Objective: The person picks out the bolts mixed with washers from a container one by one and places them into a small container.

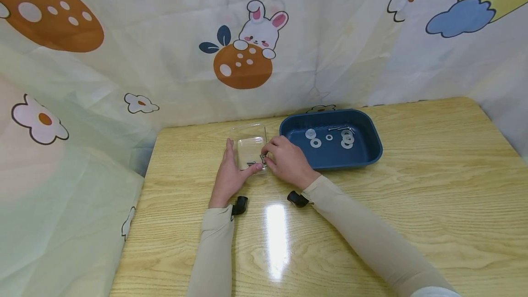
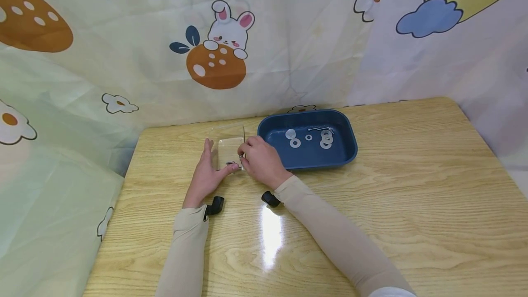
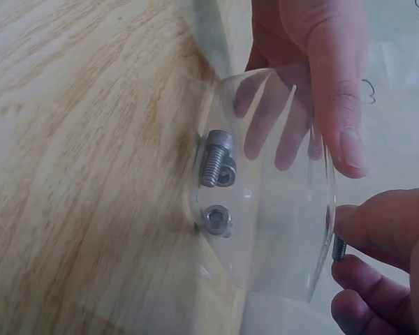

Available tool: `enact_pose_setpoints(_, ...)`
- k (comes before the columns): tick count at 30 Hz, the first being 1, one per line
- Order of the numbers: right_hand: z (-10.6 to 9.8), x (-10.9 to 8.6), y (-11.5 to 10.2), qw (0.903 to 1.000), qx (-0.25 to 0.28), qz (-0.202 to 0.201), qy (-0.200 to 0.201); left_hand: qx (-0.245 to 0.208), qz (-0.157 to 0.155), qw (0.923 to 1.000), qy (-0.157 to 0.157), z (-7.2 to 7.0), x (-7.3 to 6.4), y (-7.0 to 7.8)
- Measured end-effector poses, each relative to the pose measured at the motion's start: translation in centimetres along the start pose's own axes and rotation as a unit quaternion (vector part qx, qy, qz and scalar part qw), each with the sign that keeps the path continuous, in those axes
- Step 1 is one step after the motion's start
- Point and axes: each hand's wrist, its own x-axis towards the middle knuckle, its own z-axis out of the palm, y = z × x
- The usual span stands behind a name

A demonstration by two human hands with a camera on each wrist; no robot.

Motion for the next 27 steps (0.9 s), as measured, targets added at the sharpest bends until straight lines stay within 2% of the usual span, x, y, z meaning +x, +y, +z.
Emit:
enact_pose_setpoints(12, 0.3, -0.3, 0.1, 1.0, -0.005, -0.008, -0.002, -0.004, 0.001, 1.0, 0.006, 0.3, -0.1, -0.2)
enact_pose_setpoints(27, -1.2, -0.7, 1.1, 0.9999, -0.006, -0.007, 0.014, -0.016, 0.006, 0.9999, 0.002, 0.1, 0.1, -0.2)
